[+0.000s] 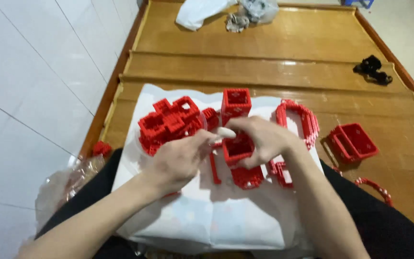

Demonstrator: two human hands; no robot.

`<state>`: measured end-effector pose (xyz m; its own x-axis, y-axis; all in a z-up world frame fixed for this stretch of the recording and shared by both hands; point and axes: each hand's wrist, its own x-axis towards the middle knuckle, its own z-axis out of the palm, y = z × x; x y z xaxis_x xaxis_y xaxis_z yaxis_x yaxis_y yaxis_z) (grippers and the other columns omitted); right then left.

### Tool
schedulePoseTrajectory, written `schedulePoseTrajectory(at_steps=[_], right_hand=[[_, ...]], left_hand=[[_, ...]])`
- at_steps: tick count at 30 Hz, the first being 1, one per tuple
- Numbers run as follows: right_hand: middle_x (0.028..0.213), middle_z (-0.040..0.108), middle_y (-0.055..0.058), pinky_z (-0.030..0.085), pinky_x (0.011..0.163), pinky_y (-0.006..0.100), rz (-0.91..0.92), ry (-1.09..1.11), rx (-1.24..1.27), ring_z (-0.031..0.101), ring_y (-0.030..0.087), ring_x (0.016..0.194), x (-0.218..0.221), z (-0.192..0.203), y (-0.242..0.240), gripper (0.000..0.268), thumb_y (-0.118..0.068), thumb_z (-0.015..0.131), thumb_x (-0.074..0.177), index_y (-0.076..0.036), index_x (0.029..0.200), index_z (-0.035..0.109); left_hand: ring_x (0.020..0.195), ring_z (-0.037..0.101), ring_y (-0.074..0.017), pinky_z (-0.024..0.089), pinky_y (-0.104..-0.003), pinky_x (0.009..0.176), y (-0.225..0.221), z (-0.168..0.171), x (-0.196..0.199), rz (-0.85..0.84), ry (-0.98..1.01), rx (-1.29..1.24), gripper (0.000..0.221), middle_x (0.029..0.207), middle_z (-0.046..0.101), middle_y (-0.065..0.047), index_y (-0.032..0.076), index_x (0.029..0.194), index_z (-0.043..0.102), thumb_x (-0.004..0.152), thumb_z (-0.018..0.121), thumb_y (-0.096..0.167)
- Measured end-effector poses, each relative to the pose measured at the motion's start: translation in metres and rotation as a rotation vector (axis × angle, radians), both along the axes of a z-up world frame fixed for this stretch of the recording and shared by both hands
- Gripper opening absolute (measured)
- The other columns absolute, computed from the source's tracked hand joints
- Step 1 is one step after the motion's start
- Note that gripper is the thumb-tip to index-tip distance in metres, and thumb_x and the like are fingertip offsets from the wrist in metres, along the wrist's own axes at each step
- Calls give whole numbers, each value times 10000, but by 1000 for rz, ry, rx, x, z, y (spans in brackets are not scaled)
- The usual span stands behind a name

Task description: Assembling small red and white interlocking plastic blocks to create a decorative boot model.

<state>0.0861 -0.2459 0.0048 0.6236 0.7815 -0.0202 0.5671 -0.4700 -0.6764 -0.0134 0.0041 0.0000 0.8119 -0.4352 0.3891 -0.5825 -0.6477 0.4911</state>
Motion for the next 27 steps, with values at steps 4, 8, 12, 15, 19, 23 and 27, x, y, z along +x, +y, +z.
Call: schedulePoseTrajectory(at_steps=[4,8,12,15,19,23,27], right_hand=[[864,712,137,591,707,428,-34,-242,248,709,304,744,1,-37,-5,753,-344,907,492,-81,1176,732],[845,719,145,606,682,404,-40,-286,298,692,301,694,8,-46,1,714,-416,898,502,-31,1091,774],[865,726,174,619,676,425,-22,-208,257,722,331,736,3,-36,11,726,-442,861,495,-21,1079,762],[811,681,159,617,671,430,-8,-183,279,706,322,701,11,-50,5,668,-407,884,522,-14,1035,719],[799,679,159,617,645,431,-3,-150,281,719,337,690,11,-50,5,639,-350,908,488,-11,987,695],[820,697,149,629,658,421,1,-121,271,735,324,718,16,-51,3,632,-360,906,514,-28,1016,715],[812,692,153,623,695,419,25,-120,285,727,323,723,9,-41,5,623,-384,885,551,-29,1030,707]], left_hand=[[748,725,-384,561,-500,613,13,-16,-13,72,33,-32,140,712,635,-148,205,1102,525,1063,439,308],[684,744,-264,599,-346,629,16,-19,-4,51,-126,-98,182,669,653,-28,188,1017,593,1070,466,308],[764,743,-470,600,-553,671,4,-23,1,68,349,197,329,746,713,-213,155,1000,563,1067,353,399],[779,764,-336,599,-446,676,4,-16,-5,43,32,-87,191,734,722,-83,201,1042,582,1031,411,286],[694,753,-373,583,-501,648,3,0,-24,87,25,55,183,681,704,-135,154,1028,560,1018,401,244],[627,739,-374,593,-470,599,5,-10,-24,81,57,-131,235,627,683,-124,146,953,593,1008,413,287],[419,630,-313,473,-465,415,10,-47,-18,22,270,-64,93,607,682,-154,47,1009,548,950,512,109]])
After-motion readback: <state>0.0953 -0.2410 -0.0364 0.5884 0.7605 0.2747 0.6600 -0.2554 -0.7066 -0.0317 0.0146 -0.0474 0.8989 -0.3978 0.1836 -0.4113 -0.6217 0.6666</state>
